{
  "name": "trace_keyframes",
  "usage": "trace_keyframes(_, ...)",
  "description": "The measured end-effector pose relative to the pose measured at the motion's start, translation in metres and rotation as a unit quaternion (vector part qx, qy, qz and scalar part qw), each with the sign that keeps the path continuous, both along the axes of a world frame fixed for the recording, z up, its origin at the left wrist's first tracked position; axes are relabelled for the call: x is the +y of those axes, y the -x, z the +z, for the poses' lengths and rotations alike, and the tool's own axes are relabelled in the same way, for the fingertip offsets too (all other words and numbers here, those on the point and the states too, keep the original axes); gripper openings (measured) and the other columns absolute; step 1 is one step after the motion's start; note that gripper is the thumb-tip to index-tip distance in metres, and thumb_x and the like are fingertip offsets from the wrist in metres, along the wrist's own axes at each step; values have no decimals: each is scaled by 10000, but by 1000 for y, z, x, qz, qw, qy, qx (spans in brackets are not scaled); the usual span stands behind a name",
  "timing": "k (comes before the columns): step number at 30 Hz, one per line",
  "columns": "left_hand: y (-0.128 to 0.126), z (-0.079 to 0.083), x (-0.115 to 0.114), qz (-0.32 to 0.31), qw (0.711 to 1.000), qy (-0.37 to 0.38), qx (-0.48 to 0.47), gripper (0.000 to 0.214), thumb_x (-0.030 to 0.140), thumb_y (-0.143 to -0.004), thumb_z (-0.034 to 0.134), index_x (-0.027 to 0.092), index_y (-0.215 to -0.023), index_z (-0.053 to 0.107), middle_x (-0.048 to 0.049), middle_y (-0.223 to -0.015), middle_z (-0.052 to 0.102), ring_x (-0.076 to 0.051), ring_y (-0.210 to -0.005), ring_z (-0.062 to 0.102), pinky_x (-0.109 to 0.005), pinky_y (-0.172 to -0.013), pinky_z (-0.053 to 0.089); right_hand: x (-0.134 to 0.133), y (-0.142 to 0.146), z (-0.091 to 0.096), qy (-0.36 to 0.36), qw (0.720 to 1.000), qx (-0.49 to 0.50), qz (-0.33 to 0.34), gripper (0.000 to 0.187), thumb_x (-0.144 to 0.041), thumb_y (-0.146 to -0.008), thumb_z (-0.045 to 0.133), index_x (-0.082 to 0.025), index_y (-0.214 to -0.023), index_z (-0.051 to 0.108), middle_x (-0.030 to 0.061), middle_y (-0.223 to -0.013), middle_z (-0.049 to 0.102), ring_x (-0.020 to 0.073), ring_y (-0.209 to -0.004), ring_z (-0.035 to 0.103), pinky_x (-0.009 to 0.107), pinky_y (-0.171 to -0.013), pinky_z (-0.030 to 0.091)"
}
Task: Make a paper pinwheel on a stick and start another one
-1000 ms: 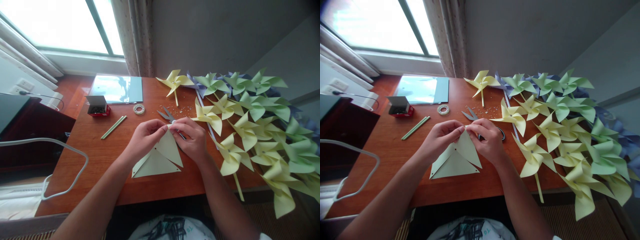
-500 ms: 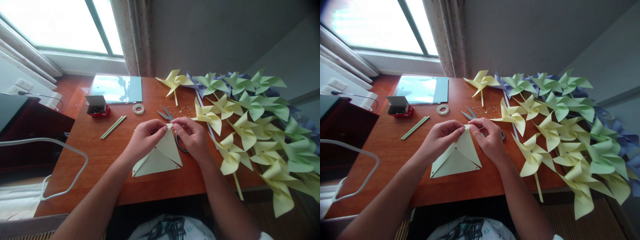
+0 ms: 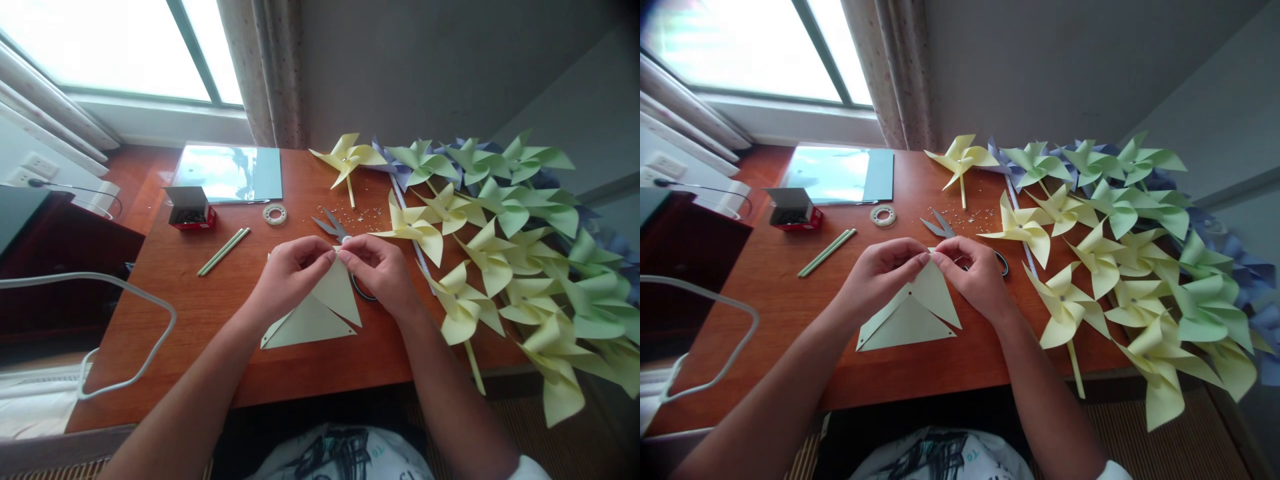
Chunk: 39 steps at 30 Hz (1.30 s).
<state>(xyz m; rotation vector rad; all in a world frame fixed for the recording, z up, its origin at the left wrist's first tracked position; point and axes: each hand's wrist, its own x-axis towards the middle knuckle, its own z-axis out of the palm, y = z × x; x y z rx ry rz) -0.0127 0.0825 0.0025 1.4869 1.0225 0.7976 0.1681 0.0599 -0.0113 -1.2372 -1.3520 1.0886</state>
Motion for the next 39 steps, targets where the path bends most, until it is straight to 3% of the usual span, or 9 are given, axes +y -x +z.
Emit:
trace_keyframes(21, -2, -3, 2, 14, 999, 4, -40, 212, 351, -875, 714, 148, -828, 675, -7, -741, 625, -107, -664, 519, -220, -586, 409, 1, 2, -1, -25, 1000, 4, 0, 62, -291, -868, 739, -235, -860, 715, 4, -836, 740, 185, -784, 696, 305, -726, 557)
trace_keyframes(30, -2, -2, 1, 15, 999, -3, -45, 174, 313, -895, 690, 152, -831, 672, 3, -729, 606, -94, -645, 494, -209, -572, 393, 0, 0, 5, 13, 1000, 4, -22, 139, -352, -901, 694, -218, -869, 716, -1, -793, 722, 166, -734, 675, 281, -680, 543)
trace_keyframes(39, -3, 0, 0, 15, 999, 0, -39, 178, 321, -890, 686, 153, -832, 678, -12, -738, 616, -110, -658, 522, -209, -558, 397, -1, 2, 3, 11, 1000, 13, 1, 123, -346, -867, 723, -230, -855, 686, 7, -799, 709, 186, -752, 676, 299, -682, 552)
